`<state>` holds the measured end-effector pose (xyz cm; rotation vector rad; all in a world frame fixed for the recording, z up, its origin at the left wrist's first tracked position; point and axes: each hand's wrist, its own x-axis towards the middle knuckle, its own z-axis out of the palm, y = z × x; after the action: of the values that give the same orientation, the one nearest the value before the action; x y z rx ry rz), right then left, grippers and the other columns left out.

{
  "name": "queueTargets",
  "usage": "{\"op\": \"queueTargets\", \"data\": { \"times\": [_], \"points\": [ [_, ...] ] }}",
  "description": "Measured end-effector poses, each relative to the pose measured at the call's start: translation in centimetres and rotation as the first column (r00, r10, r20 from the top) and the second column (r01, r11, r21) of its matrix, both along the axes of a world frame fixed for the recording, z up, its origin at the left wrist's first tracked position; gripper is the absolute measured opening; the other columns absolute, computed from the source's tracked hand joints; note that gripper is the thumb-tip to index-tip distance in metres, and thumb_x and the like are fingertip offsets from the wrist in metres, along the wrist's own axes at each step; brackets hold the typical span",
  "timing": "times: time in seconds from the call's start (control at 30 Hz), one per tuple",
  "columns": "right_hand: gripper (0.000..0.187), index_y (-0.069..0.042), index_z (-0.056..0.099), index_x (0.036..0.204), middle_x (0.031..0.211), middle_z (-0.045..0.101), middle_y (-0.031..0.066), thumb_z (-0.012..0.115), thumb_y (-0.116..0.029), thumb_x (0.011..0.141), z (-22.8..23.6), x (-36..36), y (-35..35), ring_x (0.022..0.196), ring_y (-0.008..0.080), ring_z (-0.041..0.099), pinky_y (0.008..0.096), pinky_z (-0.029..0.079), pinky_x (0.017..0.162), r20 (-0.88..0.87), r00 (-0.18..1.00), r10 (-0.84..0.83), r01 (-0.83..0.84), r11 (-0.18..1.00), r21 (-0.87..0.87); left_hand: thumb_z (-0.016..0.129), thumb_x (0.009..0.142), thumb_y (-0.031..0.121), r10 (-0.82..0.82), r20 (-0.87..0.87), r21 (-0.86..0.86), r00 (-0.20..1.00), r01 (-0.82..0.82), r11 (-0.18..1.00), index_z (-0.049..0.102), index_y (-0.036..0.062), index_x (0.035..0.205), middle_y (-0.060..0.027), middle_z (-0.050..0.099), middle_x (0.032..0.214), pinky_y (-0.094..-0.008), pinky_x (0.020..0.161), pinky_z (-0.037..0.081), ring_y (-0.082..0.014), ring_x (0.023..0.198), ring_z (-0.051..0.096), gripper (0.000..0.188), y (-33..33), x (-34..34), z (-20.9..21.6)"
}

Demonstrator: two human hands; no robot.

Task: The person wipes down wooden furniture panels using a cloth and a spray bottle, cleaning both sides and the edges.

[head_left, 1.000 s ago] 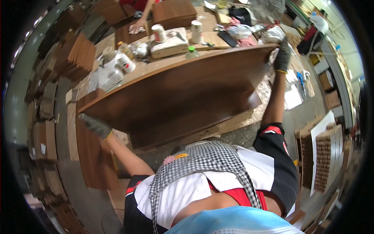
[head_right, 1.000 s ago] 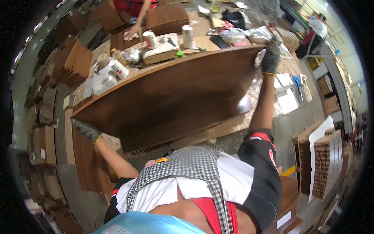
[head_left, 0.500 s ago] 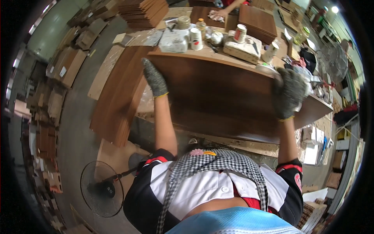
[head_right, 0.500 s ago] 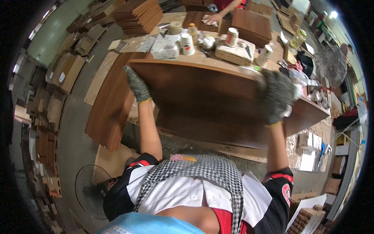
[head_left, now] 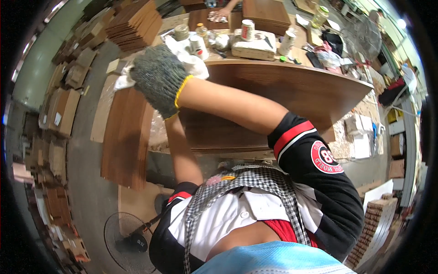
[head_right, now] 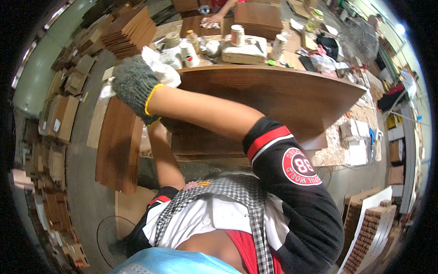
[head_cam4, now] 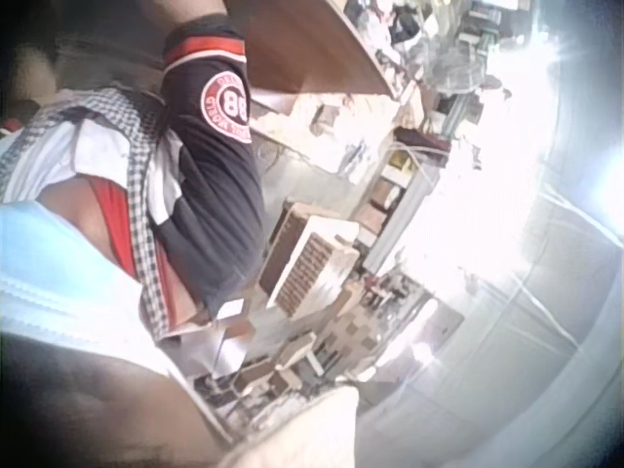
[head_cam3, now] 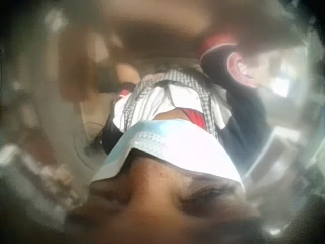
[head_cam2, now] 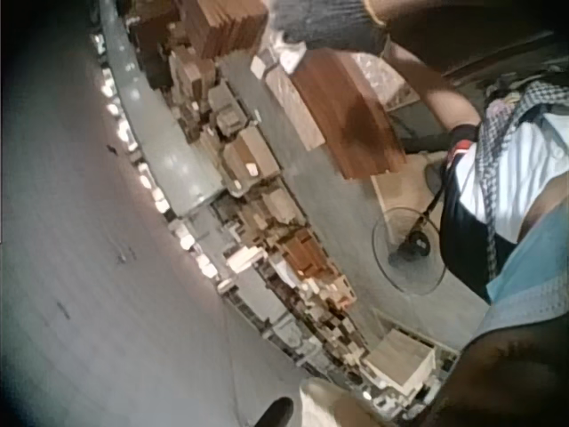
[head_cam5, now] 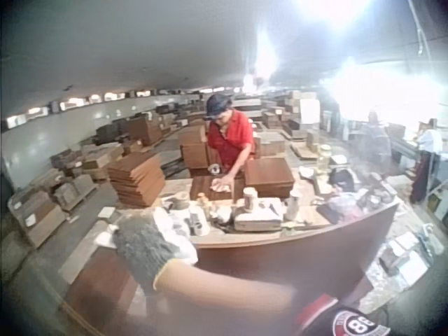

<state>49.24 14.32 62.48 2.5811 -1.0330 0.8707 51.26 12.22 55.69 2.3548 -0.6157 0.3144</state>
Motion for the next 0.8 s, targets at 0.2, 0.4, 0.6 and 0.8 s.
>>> {"op": "queueTargets", "data": {
  "times": [0.2, 0.4, 0.6, 0.8],
  "points": [
    [0.016, -0.010, 0.070, 0.092, 0.085, 0.068, 0.0127, 0.068, -0.026, 0.087, -3.2, -16.0, 3.5, 0.083, 0.0316, 0.069, 0.0464, 0.053, 0.076, 0.135, 0.963, -0.234, 0.240, 0.970, -0.028, 0.048, 0.101, 0.064, -0.683, -0.351, -0.788, 0.640, 0.191, 0.585, 0.063, -0.0075, 0.125, -0.0231, 0.065, 0.121, -0.0437, 0.095, 0.051, -0.0327, 0.109, 0.062, 0.077, -0.6, 6.8, -7.7],
    [0.019, -0.011, 0.072, 0.104, 0.091, 0.069, 0.0102, 0.073, -0.020, 0.087, -4.1, -37.1, 10.6, 0.084, 0.0298, 0.065, 0.0436, 0.051, 0.075, 0.267, 0.850, -0.454, 0.521, 0.799, -0.300, 0.042, 0.102, 0.066, -0.717, -0.295, -0.846, 0.632, 0.176, 0.504, 0.065, -0.0129, 0.123, -0.0295, 0.067, 0.121, -0.0435, 0.094, 0.052, -0.0336, 0.105, 0.065, 0.084, 0.5, 6.7, -7.1],
    [0.043, 0.000, 0.055, 0.136, 0.137, 0.060, 0.0195, 0.058, -0.014, 0.095, -12.6, -70.2, 19.4, 0.126, 0.0354, 0.057, 0.0409, 0.043, 0.109, 0.196, 0.297, -0.935, 0.810, 0.138, -0.571, 0.036, 0.108, 0.054, -0.636, -0.343, -0.784, 0.691, 0.163, 0.599, 0.050, -0.0095, 0.142, -0.0277, 0.057, 0.140, -0.0453, 0.102, 0.048, -0.0358, 0.118, 0.061, 0.073, 0.9, 5.3, -6.3],
    [0.059, 0.006, 0.029, 0.156, 0.157, 0.040, 0.0243, 0.036, -0.032, 0.111, -21.9, -64.5, 17.0, 0.146, 0.0335, 0.039, 0.0391, 0.031, 0.120, 0.566, 0.266, -0.780, 0.954, 0.299, -0.036, 0.027, 0.112, 0.030, -0.749, -0.042, -0.784, 0.661, 0.443, 0.435, 0.018, 0.0018, 0.162, -0.0196, 0.023, 0.167, -0.0411, 0.123, 0.029, -0.0315, 0.146, 0.036, 0.058, -1.1, 12.6, -14.0]
  ]
}}
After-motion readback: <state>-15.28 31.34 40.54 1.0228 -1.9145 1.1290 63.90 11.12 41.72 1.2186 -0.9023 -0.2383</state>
